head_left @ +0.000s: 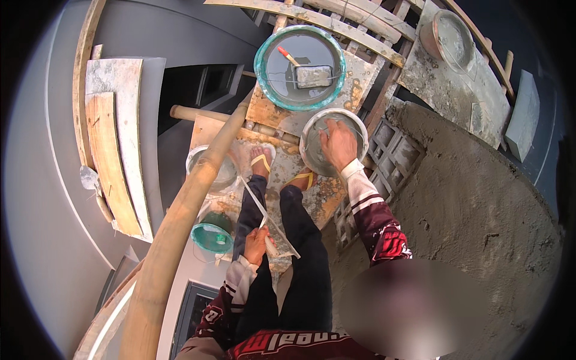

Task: The person applies a liquid to a freshly plastered wall using a small bottle and brush, then mixes cement in a bucket with a trowel. The person works on scaffolding outside a building.

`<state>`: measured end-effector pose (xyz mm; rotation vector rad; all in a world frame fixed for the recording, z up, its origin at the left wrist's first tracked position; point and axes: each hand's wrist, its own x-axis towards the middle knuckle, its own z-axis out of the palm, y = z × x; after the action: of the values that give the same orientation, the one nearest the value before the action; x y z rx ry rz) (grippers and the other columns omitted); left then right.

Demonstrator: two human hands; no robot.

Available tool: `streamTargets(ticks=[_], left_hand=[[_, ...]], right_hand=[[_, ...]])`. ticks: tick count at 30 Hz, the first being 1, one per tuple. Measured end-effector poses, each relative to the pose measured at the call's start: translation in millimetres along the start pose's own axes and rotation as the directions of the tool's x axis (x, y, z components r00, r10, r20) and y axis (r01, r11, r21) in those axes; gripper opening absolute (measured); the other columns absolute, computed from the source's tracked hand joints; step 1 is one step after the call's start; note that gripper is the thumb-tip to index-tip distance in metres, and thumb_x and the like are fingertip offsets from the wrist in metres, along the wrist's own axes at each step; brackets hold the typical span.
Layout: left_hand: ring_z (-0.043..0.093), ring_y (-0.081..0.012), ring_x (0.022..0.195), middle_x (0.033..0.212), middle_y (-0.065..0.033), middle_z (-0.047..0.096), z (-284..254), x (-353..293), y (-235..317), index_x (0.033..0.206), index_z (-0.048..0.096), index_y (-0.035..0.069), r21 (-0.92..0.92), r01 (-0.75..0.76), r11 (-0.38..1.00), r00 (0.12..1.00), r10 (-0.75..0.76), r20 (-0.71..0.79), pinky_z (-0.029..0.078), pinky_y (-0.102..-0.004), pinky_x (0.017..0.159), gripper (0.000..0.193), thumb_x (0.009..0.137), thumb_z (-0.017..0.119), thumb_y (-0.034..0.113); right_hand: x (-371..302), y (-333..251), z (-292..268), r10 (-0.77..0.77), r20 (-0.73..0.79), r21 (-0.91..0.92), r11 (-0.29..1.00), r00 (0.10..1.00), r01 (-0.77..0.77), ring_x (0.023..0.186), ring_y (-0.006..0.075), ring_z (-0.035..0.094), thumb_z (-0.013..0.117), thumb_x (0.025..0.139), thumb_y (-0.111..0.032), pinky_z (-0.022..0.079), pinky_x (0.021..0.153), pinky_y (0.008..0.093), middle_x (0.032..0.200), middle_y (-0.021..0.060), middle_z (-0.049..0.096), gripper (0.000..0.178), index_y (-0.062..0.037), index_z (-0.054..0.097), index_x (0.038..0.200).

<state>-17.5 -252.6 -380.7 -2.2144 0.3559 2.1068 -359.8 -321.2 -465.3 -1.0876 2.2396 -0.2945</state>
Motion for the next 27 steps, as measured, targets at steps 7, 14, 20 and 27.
streamTargets(ticks=[7, 14, 20, 27], left_hand=[[0.054, -0.0137, 0.056, 0.068, -0.0024, 0.051, 0.4, -2.4, -3.6, 0.083, 0.05, 0.006, -0.031, 0.003, 1.0, 1.0, -0.002, 0.021, 0.05, -0.0323, 0.052, 0.023, 0.089, 0.057, 0.027], [0.056, -0.0129, 0.056, 0.067, -0.0021, 0.053, -1.4, 2.6, -16.8, 0.079, 0.05, 0.007, -0.062, -0.049, 0.997, 0.998, 0.052, 0.041, 0.049, -0.0303, 0.053, 0.025, 0.09, 0.056, 0.029], [0.056, -0.0122, 0.057, 0.067, -0.0032, 0.054, -10.9, -30.9, -18.7, 0.082, 0.051, 0.006, 0.012, -0.019, 1.0, 0.997, 0.018, 0.069, 0.049, -0.0278, 0.054, 0.027, 0.09, 0.056, 0.031], [0.056, -0.0141, 0.058, 0.067, -0.0048, 0.055, -51.0, -82.5, -39.4, 0.083, 0.052, 0.006, -0.207, 0.088, 0.974, 0.993, -0.101, -0.054, 0.05, -0.0287, 0.054, 0.027, 0.091, 0.054, 0.031]], right_hand=[[130.6, -2.5, 17.2, -0.204, -0.426, 0.034, 0.97, 0.881, 0.241, 0.095, 0.0361, 0.059, 0.059, 0.081, -0.013, 0.046, 0.084, 0.0419, 0.105, 0.0236, 0.058, 0.037, -0.0023, 0.054, 0.116], [94.1, -11.5, 44.7, -0.125, 0.077, 0.292, 0.951, 0.989, 0.098, 0.082, 0.0335, 0.063, 0.057, 0.082, -0.014, 0.049, 0.076, 0.0397, 0.09, 0.0194, 0.064, 0.031, -0.0009, 0.057, 0.11], [-16.1, -46.8, 73.9, -0.083, 0.115, 0.516, 0.856, 0.99, 0.012, 0.077, 0.0272, 0.064, 0.054, 0.084, -0.01, 0.05, 0.069, 0.0345, 0.089, 0.018, 0.065, 0.025, -0.0017, 0.059, 0.107], [-114.4, -37.9, 137.5, -0.096, 0.251, 0.508, 0.86, 0.963, -0.047, 0.078, 0.0319, 0.063, 0.053, 0.081, -0.009, 0.049, 0.071, 0.0377, 0.086, 0.0167, 0.064, 0.026, -0.0023, 0.058, 0.106]])
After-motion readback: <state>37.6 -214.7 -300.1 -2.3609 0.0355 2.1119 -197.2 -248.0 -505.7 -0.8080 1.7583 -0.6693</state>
